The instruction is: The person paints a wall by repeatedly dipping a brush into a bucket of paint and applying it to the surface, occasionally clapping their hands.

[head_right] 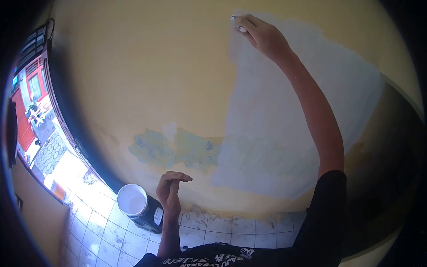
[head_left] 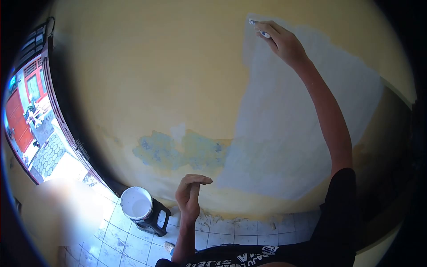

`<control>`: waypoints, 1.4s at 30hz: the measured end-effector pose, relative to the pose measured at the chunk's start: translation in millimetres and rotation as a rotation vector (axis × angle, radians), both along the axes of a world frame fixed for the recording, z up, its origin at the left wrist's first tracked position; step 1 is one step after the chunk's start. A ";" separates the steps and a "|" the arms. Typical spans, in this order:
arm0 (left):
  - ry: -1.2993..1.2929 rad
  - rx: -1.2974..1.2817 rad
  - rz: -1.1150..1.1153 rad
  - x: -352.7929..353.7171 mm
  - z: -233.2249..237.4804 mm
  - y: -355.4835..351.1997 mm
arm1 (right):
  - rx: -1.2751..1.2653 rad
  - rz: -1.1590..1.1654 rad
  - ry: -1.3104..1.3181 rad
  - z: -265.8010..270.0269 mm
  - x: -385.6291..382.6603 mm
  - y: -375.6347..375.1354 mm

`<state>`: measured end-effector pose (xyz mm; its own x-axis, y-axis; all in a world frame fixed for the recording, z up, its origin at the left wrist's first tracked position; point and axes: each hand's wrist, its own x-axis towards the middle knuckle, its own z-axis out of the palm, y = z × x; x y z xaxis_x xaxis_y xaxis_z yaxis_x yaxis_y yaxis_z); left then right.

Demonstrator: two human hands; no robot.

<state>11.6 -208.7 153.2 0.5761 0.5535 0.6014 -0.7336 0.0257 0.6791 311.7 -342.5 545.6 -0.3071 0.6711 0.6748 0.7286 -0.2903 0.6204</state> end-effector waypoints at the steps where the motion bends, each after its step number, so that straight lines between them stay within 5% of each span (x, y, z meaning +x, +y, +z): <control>1: -0.002 -0.013 0.003 1.8 -1.9 -7.6 | -0.009 0.003 0.006 4.4 5.5 0.3; 9: 0.002 -0.061 0.030 12.7 -21.0 -43.9 | -0.186 0.066 0.098 -63.4 -3.8 -15.7; 15: 0.015 -0.101 0.018 22.2 -32.5 -57.2 | -0.301 0.102 -0.144 -118.3 20.4 -20.2; 24: 0.048 -0.147 -0.046 38.0 -49.9 -59.1 | -0.501 -0.063 -0.104 -178.5 27.6 -10.3; 27: 0.042 -0.156 -0.040 39.0 -49.1 -47.5 | -0.469 0.101 -0.010 -179.1 13.4 -4.5; 33: 0.062 -0.142 0.030 39.9 -47.4 -23.5 | -0.176 0.075 -0.181 -113.1 -2.6 14.5; 37: 0.065 -0.157 0.017 37.8 -47.6 -15.2 | -0.260 -0.007 -0.150 -157.5 35.6 12.5; 42: 0.044 -0.174 0.030 35.2 -53.9 -6.7 | -0.450 0.064 0.342 -194.6 -2.3 9.1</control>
